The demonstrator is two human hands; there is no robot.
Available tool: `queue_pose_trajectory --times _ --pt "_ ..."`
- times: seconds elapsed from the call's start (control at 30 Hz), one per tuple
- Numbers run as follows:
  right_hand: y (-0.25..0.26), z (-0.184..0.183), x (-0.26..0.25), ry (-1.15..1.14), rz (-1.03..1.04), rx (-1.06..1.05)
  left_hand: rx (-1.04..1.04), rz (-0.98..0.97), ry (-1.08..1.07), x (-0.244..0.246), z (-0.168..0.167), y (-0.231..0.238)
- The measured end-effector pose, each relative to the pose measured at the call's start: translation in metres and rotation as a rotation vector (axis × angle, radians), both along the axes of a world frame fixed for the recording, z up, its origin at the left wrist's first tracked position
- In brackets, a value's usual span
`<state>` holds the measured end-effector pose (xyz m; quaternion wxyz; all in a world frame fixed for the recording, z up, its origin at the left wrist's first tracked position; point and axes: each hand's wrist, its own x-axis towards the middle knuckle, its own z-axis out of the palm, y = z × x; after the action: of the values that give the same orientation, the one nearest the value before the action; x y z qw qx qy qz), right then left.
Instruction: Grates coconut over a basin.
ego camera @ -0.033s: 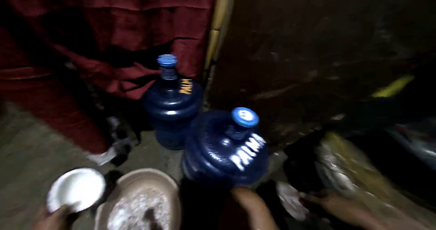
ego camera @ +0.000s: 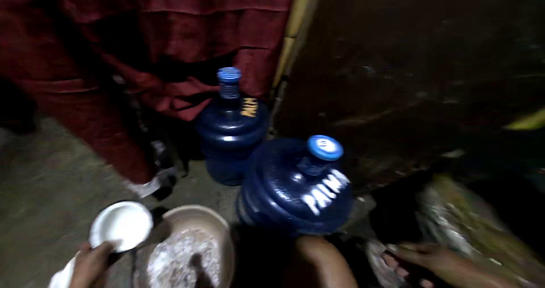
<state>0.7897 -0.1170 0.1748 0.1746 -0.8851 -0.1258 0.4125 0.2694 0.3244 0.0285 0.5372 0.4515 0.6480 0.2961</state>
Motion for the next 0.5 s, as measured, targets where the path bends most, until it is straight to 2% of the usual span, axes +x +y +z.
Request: queue_pose_trajectory --times 0.1,0.17,0.23,0.3,0.37,0.43,0.5 --pt "0.072 0.08 -0.054 0.277 0.486 0.593 -0.032 -0.067 0.059 0.023 0.013 -0.028" --pt "0.13 0.09 -0.09 0.366 0.707 0.723 -0.015 -0.138 0.066 0.031 0.013 -0.046" --pt "0.195 0.065 -0.139 0.38 0.726 0.641 0.036 -0.154 0.049 0.039 0.01 -0.064" --pt "0.258 0.015 -0.191 0.34 0.629 0.467 0.081 -0.137 0.001 0.048 0.01 -0.081" --pt "0.305 -0.043 -0.229 0.362 0.541 0.385 0.133 -0.134 -0.084 0.052 0.003 -0.093" --pt "0.328 -0.085 -0.253 0.472 0.421 0.36 0.129 -0.207 -0.212 0.048 0.003 -0.101" --pt "0.33 -0.087 -0.266 0.501 0.462 0.384 0.029 -0.323 -0.43 0.036 0.027 -0.111"
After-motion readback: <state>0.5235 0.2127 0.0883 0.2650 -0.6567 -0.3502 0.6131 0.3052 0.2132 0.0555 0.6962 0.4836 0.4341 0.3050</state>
